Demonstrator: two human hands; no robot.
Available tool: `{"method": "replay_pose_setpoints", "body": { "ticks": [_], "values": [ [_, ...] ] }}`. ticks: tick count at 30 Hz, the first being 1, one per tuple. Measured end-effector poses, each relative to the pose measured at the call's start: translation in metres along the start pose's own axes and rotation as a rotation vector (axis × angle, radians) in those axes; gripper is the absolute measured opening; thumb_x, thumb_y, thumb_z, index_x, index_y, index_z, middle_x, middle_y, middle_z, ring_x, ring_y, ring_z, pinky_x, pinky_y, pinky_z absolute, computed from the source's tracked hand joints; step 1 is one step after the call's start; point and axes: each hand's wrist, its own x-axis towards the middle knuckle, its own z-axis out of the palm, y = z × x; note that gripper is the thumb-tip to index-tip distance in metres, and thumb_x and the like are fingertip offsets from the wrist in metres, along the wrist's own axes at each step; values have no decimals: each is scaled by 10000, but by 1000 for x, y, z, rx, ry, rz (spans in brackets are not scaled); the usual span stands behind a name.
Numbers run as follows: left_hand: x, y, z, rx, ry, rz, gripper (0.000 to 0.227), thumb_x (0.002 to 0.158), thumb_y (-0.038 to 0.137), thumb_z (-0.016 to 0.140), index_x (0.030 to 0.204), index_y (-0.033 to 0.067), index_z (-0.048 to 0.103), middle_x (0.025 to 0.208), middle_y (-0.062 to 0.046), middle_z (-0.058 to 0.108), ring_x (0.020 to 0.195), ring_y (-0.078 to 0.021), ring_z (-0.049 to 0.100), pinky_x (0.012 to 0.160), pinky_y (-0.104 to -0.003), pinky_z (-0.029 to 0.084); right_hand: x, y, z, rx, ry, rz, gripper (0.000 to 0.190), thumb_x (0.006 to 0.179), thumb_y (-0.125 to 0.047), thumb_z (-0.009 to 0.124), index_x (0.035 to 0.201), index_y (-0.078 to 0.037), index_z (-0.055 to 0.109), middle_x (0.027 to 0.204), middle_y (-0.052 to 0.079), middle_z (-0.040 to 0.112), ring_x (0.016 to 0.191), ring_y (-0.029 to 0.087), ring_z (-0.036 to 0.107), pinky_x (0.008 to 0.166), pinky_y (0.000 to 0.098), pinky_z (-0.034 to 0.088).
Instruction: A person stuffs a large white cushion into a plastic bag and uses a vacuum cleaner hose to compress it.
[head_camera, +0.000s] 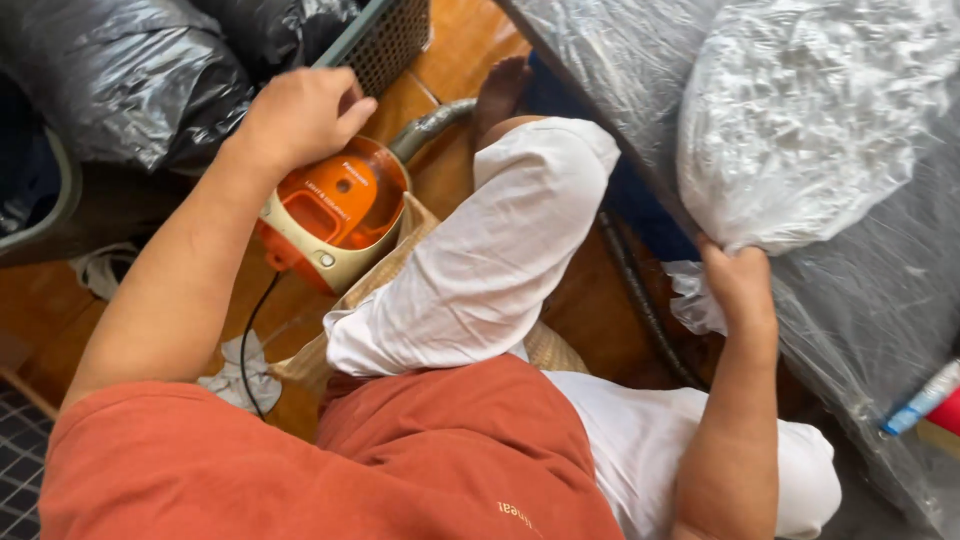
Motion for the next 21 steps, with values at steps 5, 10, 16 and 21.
{"method": "replay_pose_setpoints", "body": {
  "ticks": [5, 10, 16, 21],
  "values": [
    [-156, -71, 84, 345, -970, -523, 427, 879, 385, 591, 1084, 58, 775, 1100, -149, 772, 979, -362, 726, 869, -452, 562, -3, -1, -5, 0, 11, 26, 526, 1009, -324, 697, 1124, 187, 650, 917, 271, 686, 758, 358, 623, 707, 440, 504],
    [-246, -68, 136, 85, -776, -683, 385, 918, 474, 674, 1029, 106, 693, 1010, -93, 712, 909, -322, 682, 819, -429, 550, -6, -4, -6, -31, 12, 38, 526, 1030, -336, 700, 1113, 182, 659, 892, 240, 679, 725, 314, 593, 674, 420, 496],
    [-273, -62, 168, 30, -262, -707, 423, 947, 477, 723, 801, 97, 611, 800, -55, 625, 696, -293, 615, 673, -396, 517, -9, -3, -5, 5, 29, 29, 503, 1047, -321, 700, 1127, 175, 660, 924, 208, 688, 747, 273, 594, 691, 384, 499],
    [-262, -58, 153, -96, -264, -778, 523, 925, 523, 729, 692, 77, 587, 756, -56, 636, 685, -267, 593, 647, -371, 501, -7, -2, 0, 10, 59, 28, 504, 1026, -314, 703, 1132, 177, 665, 926, 228, 695, 762, 290, 617, 713, 383, 513]
  ]
}}
